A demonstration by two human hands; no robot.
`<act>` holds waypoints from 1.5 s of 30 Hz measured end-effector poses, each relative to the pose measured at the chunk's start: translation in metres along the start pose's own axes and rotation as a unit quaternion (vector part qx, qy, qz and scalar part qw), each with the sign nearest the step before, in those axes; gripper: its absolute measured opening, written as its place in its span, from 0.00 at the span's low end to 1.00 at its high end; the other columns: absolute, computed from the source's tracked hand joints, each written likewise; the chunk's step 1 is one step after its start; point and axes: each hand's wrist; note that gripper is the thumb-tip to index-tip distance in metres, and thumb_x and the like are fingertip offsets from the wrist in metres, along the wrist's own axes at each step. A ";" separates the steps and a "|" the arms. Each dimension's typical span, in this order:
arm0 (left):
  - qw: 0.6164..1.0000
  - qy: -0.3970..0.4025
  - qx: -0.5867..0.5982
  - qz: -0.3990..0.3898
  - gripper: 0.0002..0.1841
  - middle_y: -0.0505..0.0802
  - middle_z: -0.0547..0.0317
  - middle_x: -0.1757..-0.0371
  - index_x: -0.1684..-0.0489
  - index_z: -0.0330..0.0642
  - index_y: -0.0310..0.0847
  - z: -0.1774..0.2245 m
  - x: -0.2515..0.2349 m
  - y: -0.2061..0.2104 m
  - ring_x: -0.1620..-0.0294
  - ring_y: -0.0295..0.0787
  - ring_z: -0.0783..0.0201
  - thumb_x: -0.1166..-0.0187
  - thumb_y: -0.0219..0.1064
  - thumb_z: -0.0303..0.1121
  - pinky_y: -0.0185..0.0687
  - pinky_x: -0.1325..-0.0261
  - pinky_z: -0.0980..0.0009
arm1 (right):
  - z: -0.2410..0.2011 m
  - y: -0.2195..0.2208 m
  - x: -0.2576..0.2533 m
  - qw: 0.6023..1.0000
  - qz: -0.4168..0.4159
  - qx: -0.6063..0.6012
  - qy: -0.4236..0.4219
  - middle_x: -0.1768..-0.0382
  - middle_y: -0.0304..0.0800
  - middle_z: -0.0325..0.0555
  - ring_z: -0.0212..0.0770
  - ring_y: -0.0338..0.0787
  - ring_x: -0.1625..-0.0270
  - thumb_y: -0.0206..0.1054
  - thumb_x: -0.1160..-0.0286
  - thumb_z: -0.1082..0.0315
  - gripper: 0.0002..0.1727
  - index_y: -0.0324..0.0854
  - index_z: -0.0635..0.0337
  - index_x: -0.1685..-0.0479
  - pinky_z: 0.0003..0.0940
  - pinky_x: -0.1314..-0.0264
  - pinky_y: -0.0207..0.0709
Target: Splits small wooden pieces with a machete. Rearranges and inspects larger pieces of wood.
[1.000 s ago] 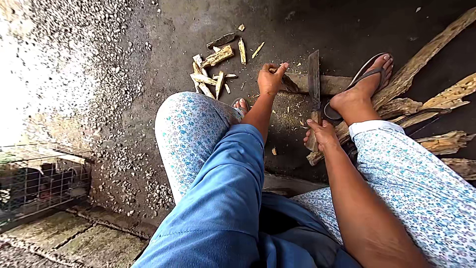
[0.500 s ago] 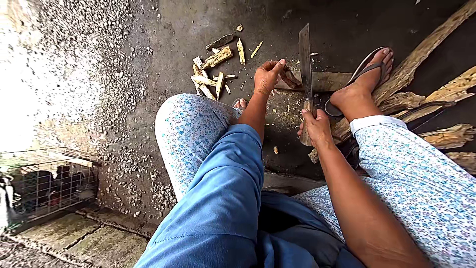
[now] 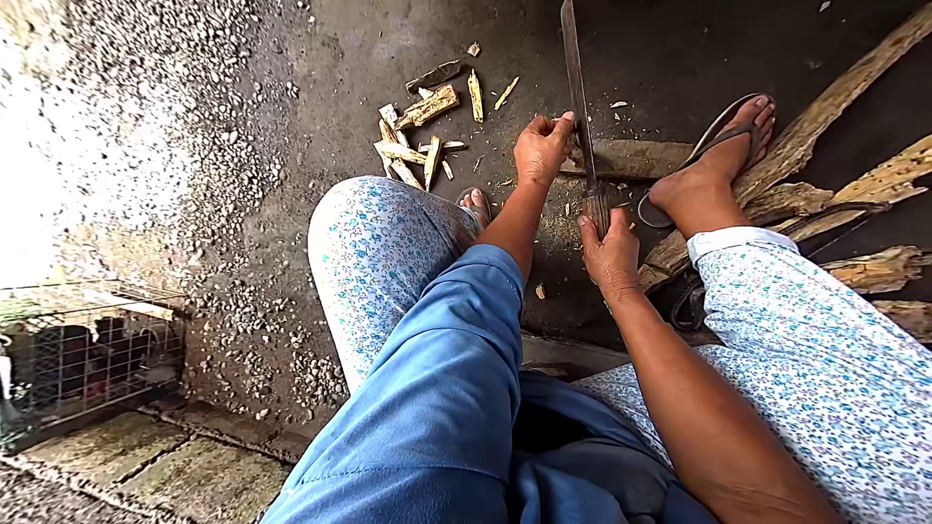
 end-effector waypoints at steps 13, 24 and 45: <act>0.999 0.019 -0.018 0.018 0.18 0.91 0.45 0.58 0.51 0.34 0.83 -0.003 0.005 0.006 0.62 0.92 0.56 0.09 0.62 0.44 0.90 0.51 0.56 | -0.009 -0.010 0.004 0.998 0.036 0.028 -0.033 0.55 0.88 0.71 0.71 0.91 0.50 0.60 0.11 0.49 0.31 0.70 0.71 0.29 0.68 0.48 0.80; 0.966 0.122 -0.223 0.041 0.18 0.90 0.40 0.52 0.51 0.32 0.83 0.002 0.013 0.006 0.46 0.90 0.48 0.07 0.56 0.40 0.82 0.37 0.50 | 0.012 -0.015 -0.017 0.996 -0.072 0.042 -0.013 0.59 0.87 0.70 0.70 0.91 0.58 0.61 0.11 0.47 0.30 0.68 0.68 0.31 0.68 0.55 0.80; 0.933 0.151 -0.327 -0.009 0.17 0.92 0.42 0.41 0.40 0.36 0.85 0.011 0.000 -0.002 0.37 0.90 0.48 0.08 0.58 0.40 0.81 0.29 0.50 | 0.052 -0.010 -0.030 0.981 -0.036 -0.172 0.077 0.64 0.86 0.58 0.52 0.89 0.71 0.62 0.12 0.47 0.29 0.72 0.63 0.28 0.54 0.63 0.87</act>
Point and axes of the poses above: each hand's wrist, its own x-axis away from the middle knuckle, its own y-axis out of the palm, z = x × y
